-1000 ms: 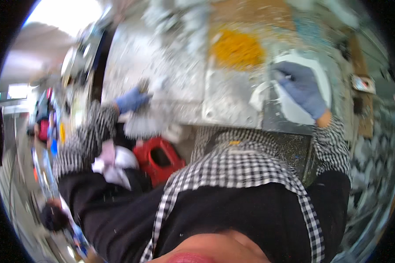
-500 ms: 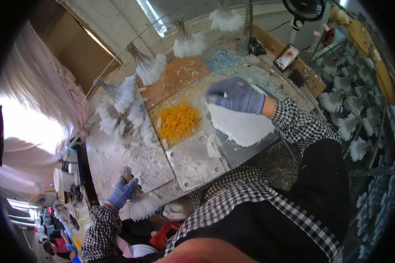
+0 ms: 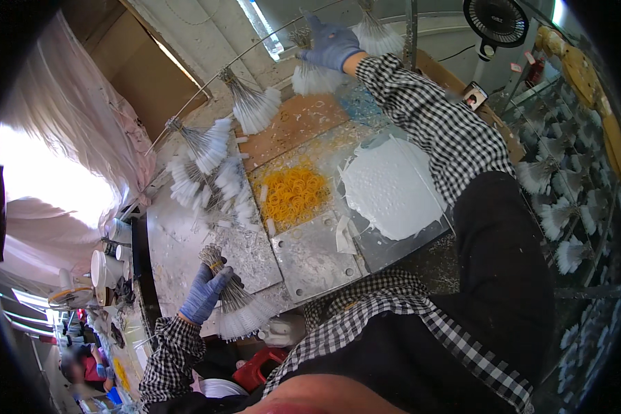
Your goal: Manufacturing brushes by coating fiber bundles in a white paste and organizing them on the workbench.
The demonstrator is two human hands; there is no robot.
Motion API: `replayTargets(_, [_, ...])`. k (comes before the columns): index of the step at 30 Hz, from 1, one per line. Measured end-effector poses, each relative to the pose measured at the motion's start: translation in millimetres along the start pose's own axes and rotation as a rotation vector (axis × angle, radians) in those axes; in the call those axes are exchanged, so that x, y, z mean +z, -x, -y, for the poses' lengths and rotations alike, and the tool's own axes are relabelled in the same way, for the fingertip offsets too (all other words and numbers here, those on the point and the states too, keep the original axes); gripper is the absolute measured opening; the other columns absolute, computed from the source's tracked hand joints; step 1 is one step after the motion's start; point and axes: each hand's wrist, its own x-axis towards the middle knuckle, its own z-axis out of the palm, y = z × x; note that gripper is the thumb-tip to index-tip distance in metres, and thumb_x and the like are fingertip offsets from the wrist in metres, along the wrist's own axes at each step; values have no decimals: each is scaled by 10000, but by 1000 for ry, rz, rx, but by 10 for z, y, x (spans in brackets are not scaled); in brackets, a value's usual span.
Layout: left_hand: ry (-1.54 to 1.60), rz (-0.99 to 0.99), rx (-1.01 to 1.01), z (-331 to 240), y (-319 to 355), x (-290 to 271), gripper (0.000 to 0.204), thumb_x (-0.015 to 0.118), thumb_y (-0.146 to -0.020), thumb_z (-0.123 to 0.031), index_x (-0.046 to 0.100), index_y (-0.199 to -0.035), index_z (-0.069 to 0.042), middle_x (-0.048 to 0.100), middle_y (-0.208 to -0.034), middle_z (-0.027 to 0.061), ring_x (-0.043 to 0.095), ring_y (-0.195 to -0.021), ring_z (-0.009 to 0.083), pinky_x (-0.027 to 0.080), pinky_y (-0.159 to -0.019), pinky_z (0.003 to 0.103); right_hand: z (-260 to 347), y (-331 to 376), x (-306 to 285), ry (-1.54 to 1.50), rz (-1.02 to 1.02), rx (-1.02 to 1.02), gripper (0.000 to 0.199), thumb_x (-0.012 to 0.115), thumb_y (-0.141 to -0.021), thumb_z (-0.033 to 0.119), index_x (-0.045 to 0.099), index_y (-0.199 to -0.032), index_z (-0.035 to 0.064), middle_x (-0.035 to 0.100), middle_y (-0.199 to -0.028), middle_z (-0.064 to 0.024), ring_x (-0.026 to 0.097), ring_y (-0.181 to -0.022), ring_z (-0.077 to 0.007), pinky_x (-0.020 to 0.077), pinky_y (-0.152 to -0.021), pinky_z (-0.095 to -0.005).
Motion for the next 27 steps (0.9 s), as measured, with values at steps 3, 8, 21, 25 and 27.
replayTargets(3, [38,-25,7,-4,87,14,436,671,-1019,-184,445,-1360,-36,677,-1020,109,712,-926,224,606,-825,377,38,-190,133,-52,139,17,855,640,-959,501,204,-1643,230,653,-1330,-200,658,-1188,-356,540,-973,-457])
replayTargets(8, [84,-66,11,12,197,-41,411,664,-1018,-168,452,-1345,-36,689,-1015,118,715,-926,224,605,-829,373,85,-288,303,-110,-57,-54,755,633,-978,450,271,-1605,235,700,-1233,-187,687,-1107,-366,554,-928,-472])
replayTargets(21, [132,-69,27,85,208,-35,391,645,-1027,-164,458,-1344,-34,684,-1010,128,715,-909,238,603,-827,378,-144,-458,366,-249,-43,-239,715,608,-963,435,427,-1525,33,669,-1263,-248,633,-1201,-385,497,-1042,-446])
replayTargets(25, [119,-73,19,101,236,-29,384,647,-1027,-165,463,-1339,-35,685,-1008,128,714,-915,240,599,-825,377,-100,-468,316,-161,43,-154,702,549,-984,499,455,-1509,44,665,-1286,-241,628,-1223,-379,489,-1055,-447])
replayTargets(27, [100,-91,31,115,255,-29,374,644,-1028,-166,468,-1331,-33,688,-1013,129,713,-919,240,597,-833,377,-69,-460,230,-153,-2,-156,621,532,-983,480,522,-1446,65,680,-1253,-236,645,-1189,-383,502,-1028,-463])
